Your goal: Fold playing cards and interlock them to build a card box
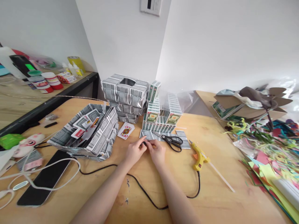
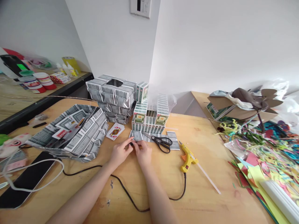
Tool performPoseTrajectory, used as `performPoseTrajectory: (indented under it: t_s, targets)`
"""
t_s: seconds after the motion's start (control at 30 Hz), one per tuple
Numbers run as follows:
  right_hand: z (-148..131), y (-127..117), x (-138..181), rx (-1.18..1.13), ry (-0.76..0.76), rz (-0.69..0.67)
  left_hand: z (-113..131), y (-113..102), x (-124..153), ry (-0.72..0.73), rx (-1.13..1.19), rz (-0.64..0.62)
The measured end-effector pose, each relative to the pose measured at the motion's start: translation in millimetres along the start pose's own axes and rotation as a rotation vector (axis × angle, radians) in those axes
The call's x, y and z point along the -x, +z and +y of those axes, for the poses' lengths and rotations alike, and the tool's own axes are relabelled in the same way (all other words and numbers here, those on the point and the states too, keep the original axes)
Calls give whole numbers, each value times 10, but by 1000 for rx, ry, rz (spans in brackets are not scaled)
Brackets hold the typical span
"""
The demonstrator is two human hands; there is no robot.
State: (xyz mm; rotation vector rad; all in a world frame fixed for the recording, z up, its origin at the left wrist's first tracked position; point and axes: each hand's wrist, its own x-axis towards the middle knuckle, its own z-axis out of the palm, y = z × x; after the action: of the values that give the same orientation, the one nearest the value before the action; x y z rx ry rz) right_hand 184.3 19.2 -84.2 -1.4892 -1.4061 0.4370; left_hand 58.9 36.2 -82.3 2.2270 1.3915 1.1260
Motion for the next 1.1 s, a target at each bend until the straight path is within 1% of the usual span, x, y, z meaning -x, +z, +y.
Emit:
performPoseTrajectory:
  t_s: [0.23, 0.4, 0.67, 0.77, 0.97, 1.1]
  targets:
    - [-3, 25, 8, -2, 30, 34, 2, 4, 18, 19, -13, -9]
    - [-23, 27, 9, 1, 71, 10, -16, 16, 30, 46, -14, -27]
    - [86, 53, -3, 77, 90, -13, 13, 58, 25, 54, 58, 23]
    - [122, 39, -12, 134, 64, -8, 1, 56, 1, 10, 62, 22]
    - [103, 33, 1, 268, -90, 29, -34, 37, -23, -9, 61, 15]
    - [77, 63, 24, 307, -79, 62, -5, 52, -9, 11, 55, 14]
